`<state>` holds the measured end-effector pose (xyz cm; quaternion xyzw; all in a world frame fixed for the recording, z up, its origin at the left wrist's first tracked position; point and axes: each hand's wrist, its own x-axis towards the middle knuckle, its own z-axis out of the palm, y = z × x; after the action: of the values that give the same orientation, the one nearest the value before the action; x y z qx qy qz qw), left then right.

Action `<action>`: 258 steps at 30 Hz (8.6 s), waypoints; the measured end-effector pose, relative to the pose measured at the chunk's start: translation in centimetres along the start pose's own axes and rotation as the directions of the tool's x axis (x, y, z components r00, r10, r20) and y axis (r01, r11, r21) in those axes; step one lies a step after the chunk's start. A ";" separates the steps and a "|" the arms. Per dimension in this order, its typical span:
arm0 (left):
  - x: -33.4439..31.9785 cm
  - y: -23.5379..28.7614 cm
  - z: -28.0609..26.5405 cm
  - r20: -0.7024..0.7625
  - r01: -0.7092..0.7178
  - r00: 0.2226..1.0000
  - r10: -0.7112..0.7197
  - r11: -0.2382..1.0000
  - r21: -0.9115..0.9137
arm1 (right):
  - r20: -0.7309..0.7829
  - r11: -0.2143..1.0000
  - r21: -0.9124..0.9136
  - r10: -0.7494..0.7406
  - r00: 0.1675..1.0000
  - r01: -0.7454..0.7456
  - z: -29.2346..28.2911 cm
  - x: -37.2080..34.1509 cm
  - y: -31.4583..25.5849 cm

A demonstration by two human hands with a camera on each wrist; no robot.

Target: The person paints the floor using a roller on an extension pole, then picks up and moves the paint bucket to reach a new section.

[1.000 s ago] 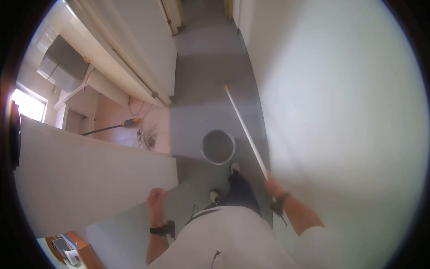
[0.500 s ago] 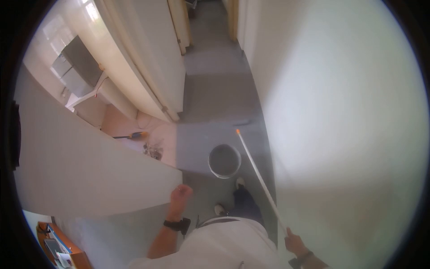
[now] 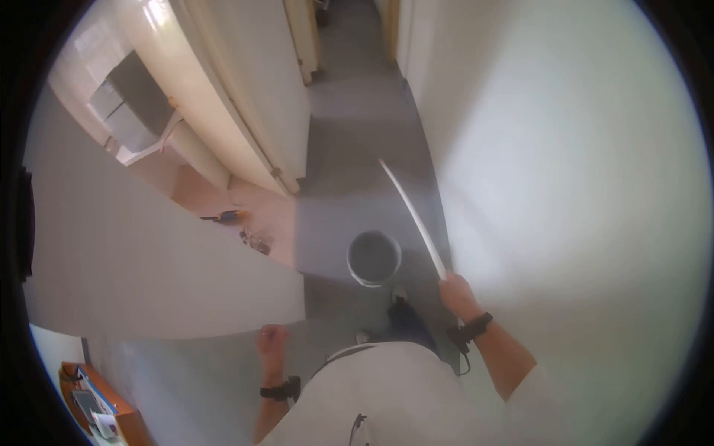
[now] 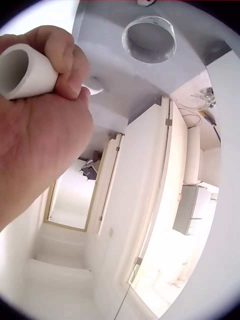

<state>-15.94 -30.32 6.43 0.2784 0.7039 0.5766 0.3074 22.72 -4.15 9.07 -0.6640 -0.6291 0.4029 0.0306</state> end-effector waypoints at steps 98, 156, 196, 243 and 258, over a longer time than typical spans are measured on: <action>-0.4 22.1 32.6 -0.326 -0.349 0.915 0.236 0.869 -0.351 | 0.594 -0.281 0.660 -0.371 0.713 -0.696 4.0 20.9 -6.6; 11.9 9.8 6.4 -0.512 -0.171 0.858 0.033 0.959 -0.224 | 0.561 0.897 0.361 0.008 0.828 -0.254 36.3 24.3 -31.0; 6.5 10.1 2.1 -0.590 -0.176 0.805 0.060 0.974 -0.140 | 0.500 0.820 0.398 -0.570 0.652 0.412 44.2 19.3 -23.5; 9.1 10.1 0.6 -0.614 -0.192 0.786 -0.074 0.914 -0.357 | 0.678 0.963 0.118 0.098 0.729 -0.240 40.7 18.9 -31.4; 0.0 15.5 -1.2 -0.654 -0.484 0.690 0.310 0.869 -0.098 | 0.770 0.903 0.333 -0.094 0.631 -0.272 35.7 4.7 -28.5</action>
<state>-16.26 -28.32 21.87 0.1770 0.6037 0.7763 -0.0401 -21.43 -10.83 -1.67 -0.4358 -0.4449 0.7732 -0.1193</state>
